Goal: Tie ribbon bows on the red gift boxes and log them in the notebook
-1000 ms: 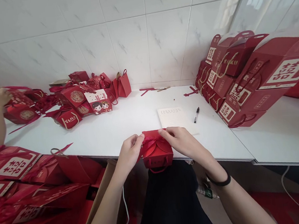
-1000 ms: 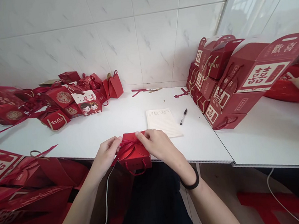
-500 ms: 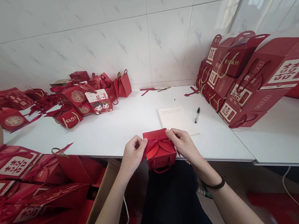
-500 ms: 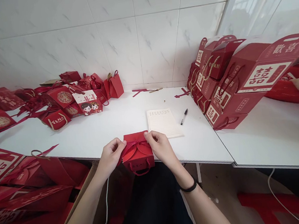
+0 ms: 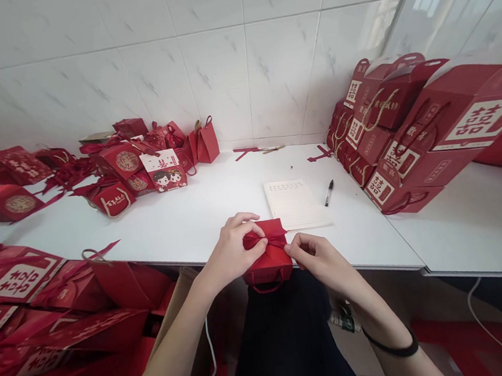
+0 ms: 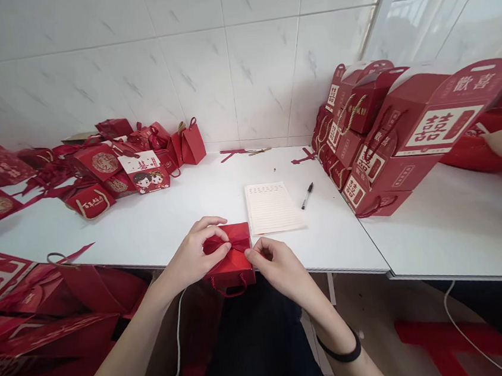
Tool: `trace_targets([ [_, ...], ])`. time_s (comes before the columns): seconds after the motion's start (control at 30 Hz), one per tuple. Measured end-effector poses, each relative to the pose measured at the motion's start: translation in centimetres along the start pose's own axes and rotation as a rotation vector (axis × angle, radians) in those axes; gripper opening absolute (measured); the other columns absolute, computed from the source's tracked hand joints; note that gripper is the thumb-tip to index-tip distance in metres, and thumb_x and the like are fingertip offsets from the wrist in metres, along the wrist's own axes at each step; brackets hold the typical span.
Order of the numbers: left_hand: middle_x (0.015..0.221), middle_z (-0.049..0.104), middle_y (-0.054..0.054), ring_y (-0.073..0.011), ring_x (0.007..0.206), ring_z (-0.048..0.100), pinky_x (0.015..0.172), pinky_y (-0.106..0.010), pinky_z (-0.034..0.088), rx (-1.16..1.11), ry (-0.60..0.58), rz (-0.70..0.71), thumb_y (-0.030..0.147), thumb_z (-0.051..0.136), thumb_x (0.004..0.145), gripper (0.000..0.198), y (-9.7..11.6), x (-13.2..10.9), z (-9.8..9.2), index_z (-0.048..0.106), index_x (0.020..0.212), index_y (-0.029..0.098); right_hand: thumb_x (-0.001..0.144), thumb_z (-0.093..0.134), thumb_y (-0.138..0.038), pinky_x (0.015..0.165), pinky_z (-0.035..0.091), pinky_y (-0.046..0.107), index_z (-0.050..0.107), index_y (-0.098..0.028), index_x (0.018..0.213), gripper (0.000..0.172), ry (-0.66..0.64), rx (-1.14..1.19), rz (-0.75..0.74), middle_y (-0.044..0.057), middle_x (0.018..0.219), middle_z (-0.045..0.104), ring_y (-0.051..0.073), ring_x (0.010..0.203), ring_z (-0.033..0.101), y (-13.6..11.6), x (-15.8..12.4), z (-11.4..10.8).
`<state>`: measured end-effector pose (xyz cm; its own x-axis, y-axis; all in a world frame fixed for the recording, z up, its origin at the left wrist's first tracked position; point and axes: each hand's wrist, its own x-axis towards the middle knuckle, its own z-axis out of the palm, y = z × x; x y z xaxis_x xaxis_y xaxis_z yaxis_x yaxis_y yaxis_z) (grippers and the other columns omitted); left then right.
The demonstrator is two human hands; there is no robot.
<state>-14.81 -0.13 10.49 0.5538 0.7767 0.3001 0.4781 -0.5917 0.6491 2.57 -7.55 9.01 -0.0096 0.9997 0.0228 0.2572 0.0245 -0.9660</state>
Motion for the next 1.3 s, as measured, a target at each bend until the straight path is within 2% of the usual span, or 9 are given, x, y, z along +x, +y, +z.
trace_targets([
  [0.23, 0.110, 0.057, -0.006, -0.0221, 0.105, 0.052, 0.094, -0.041, 0.040, -0.049, 0.036, -0.029, 0.024, 0.057, 0.076, 0.006, 0.1, 0.3, 0.3, 0.061, 0.073, 0.020, 0.079, 0.047, -0.046, 0.049, 0.027, 0.024, 0.038, -0.020, 0.059, 0.034, 0.150, -0.047, 0.031, -0.004, 0.054, 0.035, 0.011, 0.051, 0.033, -0.5, -1.2, 1.0],
  [0.37, 0.109, 0.057, -0.006, -0.0220, 0.105, 0.052, 0.094, -0.041, 0.040, -0.059, 0.043, -0.048, 0.025, 0.057, 0.076, 0.007, -0.1, 0.6, 0.5, 0.061, 0.073, 0.020, 0.079, 0.046, -0.046, 0.047, 0.027, 0.023, 0.037, -0.020, 0.059, 0.034, 0.123, -0.076, 0.043, -0.004, 0.054, 0.035, 0.011, 0.050, 0.033, -0.5, -2.0, 0.9],
  [0.47, 0.109, 0.056, -0.006, -0.0219, 0.106, 0.052, 0.096, -0.041, 0.038, -0.076, 0.052, -0.042, 0.027, 0.057, 0.077, 0.008, -0.2, 0.6, 0.5, 0.060, 0.074, 0.020, 0.081, 0.047, -0.048, 0.049, 0.032, 0.024, 0.041, -0.020, 0.061, 0.035, 0.074, -0.137, 0.028, -0.003, 0.056, 0.042, 0.012, 0.052, 0.039, -0.6, -2.3, -0.2],
  [0.63, 0.118, 0.053, -0.007, -0.0210, 0.114, 0.050, 0.095, -0.038, 0.041, -0.260, 0.145, -0.090, 0.031, 0.053, 0.080, 0.017, -0.6, -0.2, -0.3, 0.058, 0.093, 0.021, 0.085, 0.046, -0.051, 0.069, 0.043, 0.030, 0.058, -0.019, 0.083, 0.034, 0.366, -0.265, -0.071, 0.005, 0.085, 0.060, 0.019, 0.076, 0.054, -0.8, -0.9, -2.5],
  [0.67, 0.118, 0.053, -0.007, -0.0209, 0.114, 0.050, 0.095, -0.038, 0.042, -0.288, 0.159, -0.107, 0.029, 0.050, 0.081, 0.017, -0.7, -0.4, -0.4, 0.058, 0.093, 0.021, 0.085, 0.046, -0.049, 0.073, 0.043, 0.032, 0.059, -0.019, 0.086, 0.033, 0.381, -0.282, -0.101, 0.006, 0.090, 0.061, 0.020, 0.081, 0.055, -0.8, -0.3, -2.7],
  [0.83, 0.111, 0.055, -0.007, -0.0210, 0.110, 0.052, 0.093, -0.039, 0.047, -0.254, 0.198, -0.124, 0.022, 0.052, 0.076, 0.013, -1.0, -0.9, -0.3, 0.058, 0.087, 0.020, 0.083, 0.051, -0.033, 0.071, 0.044, 0.032, 0.061, -0.019, 0.090, 0.019, 0.190, -0.335, -0.213, 0.006, 0.090, 0.062, 0.018, 0.080, 0.056, -1.0, 2.2, -1.0],
  [1.03, 0.101, 0.056, -0.006, -0.0181, 0.101, 0.056, 0.084, -0.035, 0.054, -0.234, 0.295, -0.108, 0.021, 0.053, 0.075, 0.005, -0.5, -0.6, 0.4, 0.057, 0.077, 0.019, 0.075, 0.049, -0.021, 0.059, 0.041, 0.027, 0.055, -0.019, 0.077, 0.007, 0.259, -0.248, -0.210, 0.000, 0.070, 0.058, 0.015, 0.063, 0.051, -1.1, 3.4, 1.0],
  [1.17, 0.088, 0.059, -0.002, -0.0145, 0.088, 0.059, 0.079, -0.030, 0.054, -0.127, 0.376, -0.038, 0.017, 0.051, 0.076, 0.006, -0.5, -0.6, 0.5, 0.056, 0.077, 0.020, 0.075, 0.047, -0.022, 0.057, 0.040, 0.026, 0.051, -0.020, 0.074, 0.004, 0.291, -0.178, -0.199, 0.000, 0.069, 0.058, 0.015, 0.062, 0.051, -1.0, 3.2, 1.5],
  [1.3, 0.073, 0.061, 0.001, -0.0135, 0.071, 0.061, 0.073, -0.029, 0.051, -0.013, 0.389, -0.127, 0.017, 0.052, 0.075, 0.003, -0.1, -0.5, 0.6, 0.052, 0.076, 0.020, 0.080, 0.043, -0.026, 0.057, 0.039, 0.027, 0.047, -0.020, 0.075, 0.009, 0.335, -0.150, -0.189, -0.001, 0.068, 0.056, 0.015, 0.061, 0.051, -0.9, 3.0, 1.9],
])
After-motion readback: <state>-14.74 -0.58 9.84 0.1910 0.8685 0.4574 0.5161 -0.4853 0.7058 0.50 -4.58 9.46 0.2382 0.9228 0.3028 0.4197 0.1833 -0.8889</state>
